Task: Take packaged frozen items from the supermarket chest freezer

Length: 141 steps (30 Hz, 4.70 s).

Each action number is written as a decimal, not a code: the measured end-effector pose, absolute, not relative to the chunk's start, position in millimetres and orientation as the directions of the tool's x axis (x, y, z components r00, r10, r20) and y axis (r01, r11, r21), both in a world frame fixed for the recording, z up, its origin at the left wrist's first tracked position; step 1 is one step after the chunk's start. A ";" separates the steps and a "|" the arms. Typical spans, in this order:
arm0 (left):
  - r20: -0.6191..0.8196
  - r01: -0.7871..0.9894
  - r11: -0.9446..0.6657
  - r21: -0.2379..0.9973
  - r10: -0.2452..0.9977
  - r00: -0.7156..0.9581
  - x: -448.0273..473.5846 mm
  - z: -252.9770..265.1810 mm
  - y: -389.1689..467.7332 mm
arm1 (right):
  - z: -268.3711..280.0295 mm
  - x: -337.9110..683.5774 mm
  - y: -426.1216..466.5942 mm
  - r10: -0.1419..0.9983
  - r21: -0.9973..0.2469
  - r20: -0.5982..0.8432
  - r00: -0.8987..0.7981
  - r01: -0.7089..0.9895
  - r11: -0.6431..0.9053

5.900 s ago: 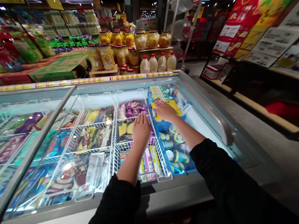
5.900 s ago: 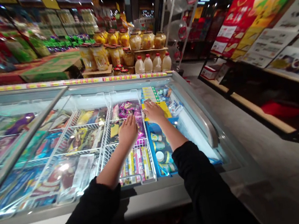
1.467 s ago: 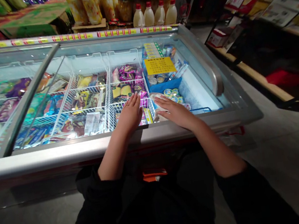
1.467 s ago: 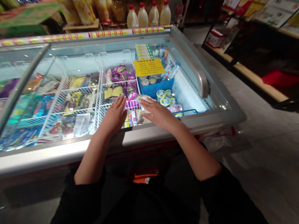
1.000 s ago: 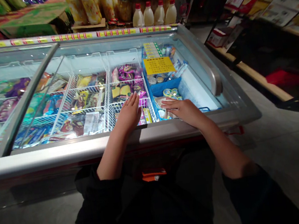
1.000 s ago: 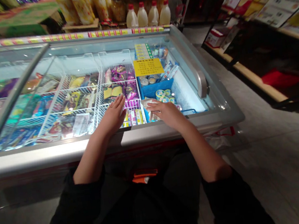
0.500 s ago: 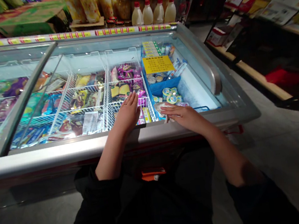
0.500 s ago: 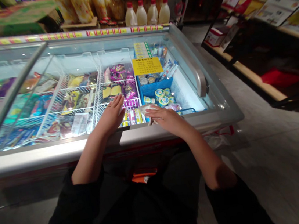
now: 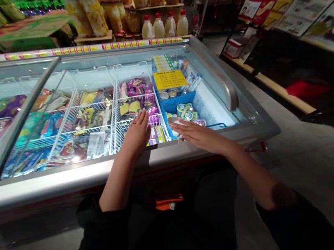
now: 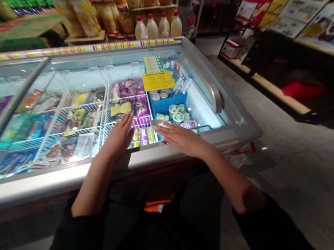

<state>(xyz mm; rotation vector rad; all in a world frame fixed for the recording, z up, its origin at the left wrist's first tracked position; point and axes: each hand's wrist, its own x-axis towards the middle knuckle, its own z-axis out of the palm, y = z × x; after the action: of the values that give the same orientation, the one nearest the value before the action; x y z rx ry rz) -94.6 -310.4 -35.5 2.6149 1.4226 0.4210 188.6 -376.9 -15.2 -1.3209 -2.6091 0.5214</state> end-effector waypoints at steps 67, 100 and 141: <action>0.190 0.863 -0.498 0.085 0.858 0.477 16.8 -22.9 -259.8 | -26.6 256.6 -260.3 0.962 -0.164 0.096 -0.257 0.949 0.270; 0.359 0.843 -0.533 0.067 0.801 0.478 14.8 -49.6 -255.2 | -28.6 254.5 -166.4 0.920 -0.232 -0.023 -0.391 0.897 0.375; 0.198 0.858 -0.485 0.169 0.869 0.453 87.6 -8.6 -180.7 | 6.5 272.5 -163.8 0.889 -0.148 0.412 -0.198 0.949 0.279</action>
<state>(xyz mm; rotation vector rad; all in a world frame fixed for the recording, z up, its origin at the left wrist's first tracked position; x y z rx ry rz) 87.6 -180.7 -8.6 2.6390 1.5698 0.4006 272.5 -163.8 6.5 -1.6544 -2.1386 -0.1924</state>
